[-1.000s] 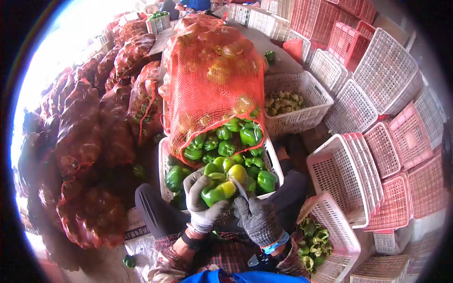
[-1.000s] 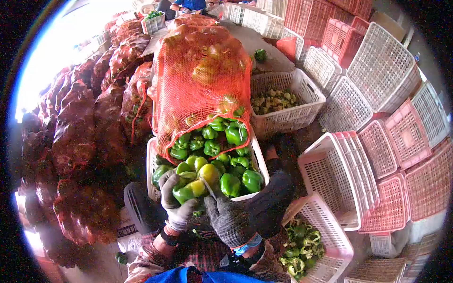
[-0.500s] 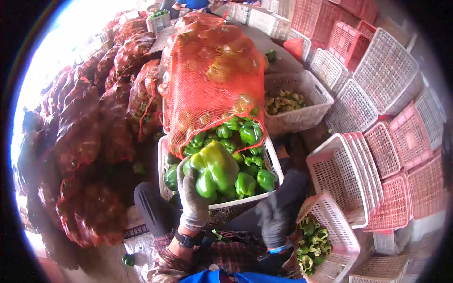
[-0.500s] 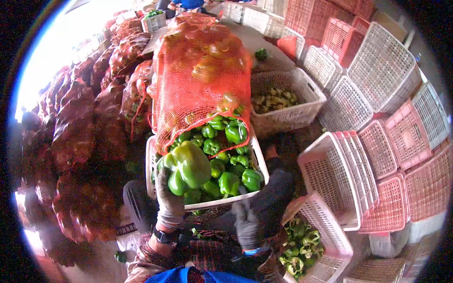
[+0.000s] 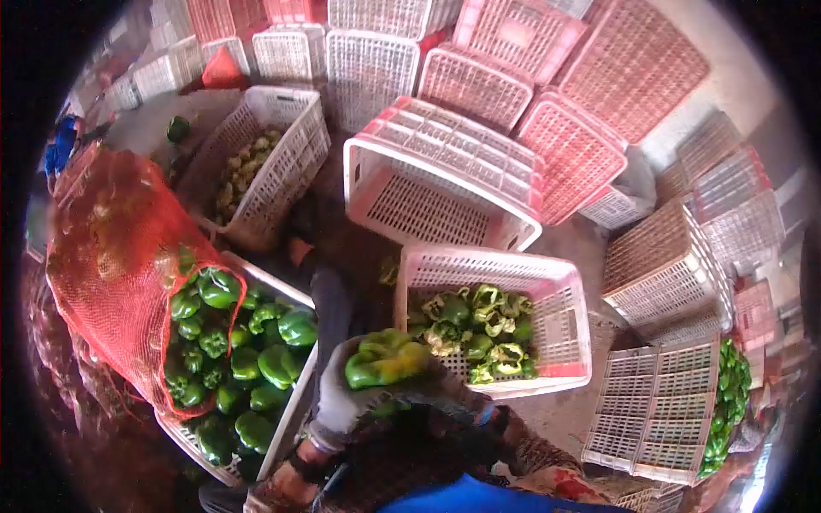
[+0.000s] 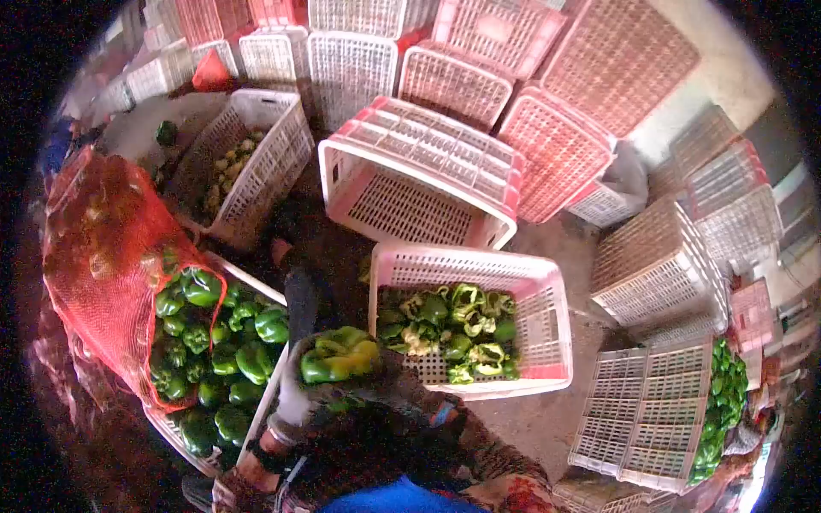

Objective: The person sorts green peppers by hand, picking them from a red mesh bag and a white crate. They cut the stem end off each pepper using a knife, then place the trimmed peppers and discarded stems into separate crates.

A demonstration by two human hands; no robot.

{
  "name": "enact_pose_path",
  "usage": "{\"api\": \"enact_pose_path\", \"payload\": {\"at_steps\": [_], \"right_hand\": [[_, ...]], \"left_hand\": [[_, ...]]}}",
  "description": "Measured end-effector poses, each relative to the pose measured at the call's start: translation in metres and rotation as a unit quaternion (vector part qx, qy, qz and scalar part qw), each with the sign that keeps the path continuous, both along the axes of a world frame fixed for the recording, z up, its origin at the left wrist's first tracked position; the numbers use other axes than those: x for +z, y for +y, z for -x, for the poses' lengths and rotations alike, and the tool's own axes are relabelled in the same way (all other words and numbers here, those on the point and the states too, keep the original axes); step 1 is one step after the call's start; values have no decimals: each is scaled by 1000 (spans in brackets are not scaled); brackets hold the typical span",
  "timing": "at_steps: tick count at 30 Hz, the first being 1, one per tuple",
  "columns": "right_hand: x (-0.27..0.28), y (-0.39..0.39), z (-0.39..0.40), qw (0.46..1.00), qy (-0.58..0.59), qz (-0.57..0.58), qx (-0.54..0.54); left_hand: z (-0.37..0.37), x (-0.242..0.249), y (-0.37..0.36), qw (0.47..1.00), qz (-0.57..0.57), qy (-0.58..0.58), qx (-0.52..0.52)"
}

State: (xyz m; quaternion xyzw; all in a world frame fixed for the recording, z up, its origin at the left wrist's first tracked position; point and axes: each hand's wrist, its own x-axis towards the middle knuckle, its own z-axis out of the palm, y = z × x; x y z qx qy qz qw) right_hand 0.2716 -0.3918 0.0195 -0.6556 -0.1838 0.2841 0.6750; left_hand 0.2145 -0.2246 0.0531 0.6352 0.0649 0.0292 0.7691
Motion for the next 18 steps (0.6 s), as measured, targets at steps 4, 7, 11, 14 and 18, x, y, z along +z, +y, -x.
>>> {"api": "enact_pose_path", "payload": {"at_steps": [4,7,11,14,18], "right_hand": [[118,-16,-1,948,268,-173,-13],[114,-24,-22,946,251,-202,27],[96,-36,-17,945,217,-243,4],[96,-63,-17,932,294,-209,34],[-1,-126,-13,931,302,-172,109]], "left_hand": [[-20,6,-19,991,-7,21,-130],[-29,9,-19,977,85,69,-182],[-51,18,-7,946,114,147,-264],[-53,0,1,913,204,183,-302],[-57,11,-24,892,360,168,-215]]}}
